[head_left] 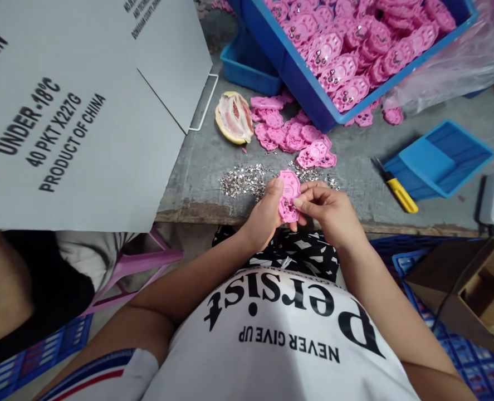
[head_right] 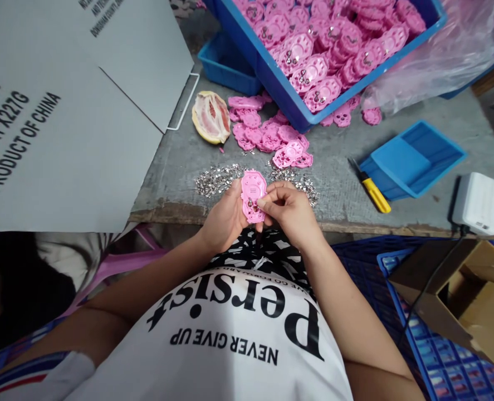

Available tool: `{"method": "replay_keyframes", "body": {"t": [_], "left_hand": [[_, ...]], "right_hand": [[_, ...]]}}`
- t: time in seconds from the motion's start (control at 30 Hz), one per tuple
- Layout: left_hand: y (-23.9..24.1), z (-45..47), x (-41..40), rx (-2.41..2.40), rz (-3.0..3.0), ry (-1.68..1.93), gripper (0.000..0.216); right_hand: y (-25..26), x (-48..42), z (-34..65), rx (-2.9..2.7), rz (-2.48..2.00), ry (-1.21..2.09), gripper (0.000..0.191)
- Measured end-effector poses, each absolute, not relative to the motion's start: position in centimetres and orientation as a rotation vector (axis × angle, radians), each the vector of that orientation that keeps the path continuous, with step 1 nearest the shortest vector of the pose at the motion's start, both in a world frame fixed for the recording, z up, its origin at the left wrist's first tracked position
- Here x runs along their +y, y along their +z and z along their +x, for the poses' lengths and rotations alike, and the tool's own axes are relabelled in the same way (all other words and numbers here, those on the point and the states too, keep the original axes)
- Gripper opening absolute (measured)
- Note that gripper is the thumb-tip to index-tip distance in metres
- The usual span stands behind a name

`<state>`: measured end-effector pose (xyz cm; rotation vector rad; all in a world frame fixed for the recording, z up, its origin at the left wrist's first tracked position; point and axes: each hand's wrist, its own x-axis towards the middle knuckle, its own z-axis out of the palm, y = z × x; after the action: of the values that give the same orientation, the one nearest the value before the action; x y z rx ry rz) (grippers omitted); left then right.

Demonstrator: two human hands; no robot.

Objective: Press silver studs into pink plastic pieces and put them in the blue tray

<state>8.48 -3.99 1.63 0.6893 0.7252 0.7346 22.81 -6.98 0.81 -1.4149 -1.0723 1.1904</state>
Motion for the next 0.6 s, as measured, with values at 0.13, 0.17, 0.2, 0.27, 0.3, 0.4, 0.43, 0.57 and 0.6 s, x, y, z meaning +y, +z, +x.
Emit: {"method": "replay_keyframes", "body": {"t": [0.13, 0.17, 0.2, 0.27, 0.3, 0.4, 0.43, 0.57, 0.6], "left_hand": [[1.7, 8.6, -3.9, 0.735, 0.677, 0.762, 0.056], [1.7, 8.6, -3.9, 0.732, 0.680, 0.764, 0.056], [1.7, 8.6, -3.9, 0.732, 0.683, 0.764, 0.056], [1.5, 8.6, -3.8, 0.734, 0.692, 0.761, 0.057], [1.4, 8.6, -3.8, 0.734, 0.699, 0.761, 0.057], [0.8, 8.6, -3.8, 0.723, 0.724, 0.777, 0.058], [0.7, 8.6, -3.8, 0.723, 0.729, 0.780, 0.059], [0.4, 8.6, -3.8, 0.742, 0.710, 0.774, 0.057], [0.5, 8.6, -3.8, 0.742, 0.699, 0.771, 0.056]], "right_hand": [[0.7, -7.0, 22.7, -1.039, -1.396, 1.212, 0.043], [0.7, -6.9, 22.6, -1.034, -1.392, 1.217, 0.043], [0.8, -6.9, 22.6, -1.031, -1.389, 1.224, 0.043], [0.9, -6.9, 22.6, -1.034, -1.395, 1.238, 0.043], [0.9, -6.9, 22.6, -1.038, -1.401, 1.240, 0.043], [0.9, -6.9, 22.6, -1.037, -1.401, 1.240, 0.043], [0.9, -6.9, 22.6, -1.033, -1.396, 1.239, 0.043], [0.6, -6.8, 22.5, -1.043, -1.419, 1.203, 0.042], [0.4, -6.9, 22.5, -1.052, -1.432, 1.187, 0.041]]}}
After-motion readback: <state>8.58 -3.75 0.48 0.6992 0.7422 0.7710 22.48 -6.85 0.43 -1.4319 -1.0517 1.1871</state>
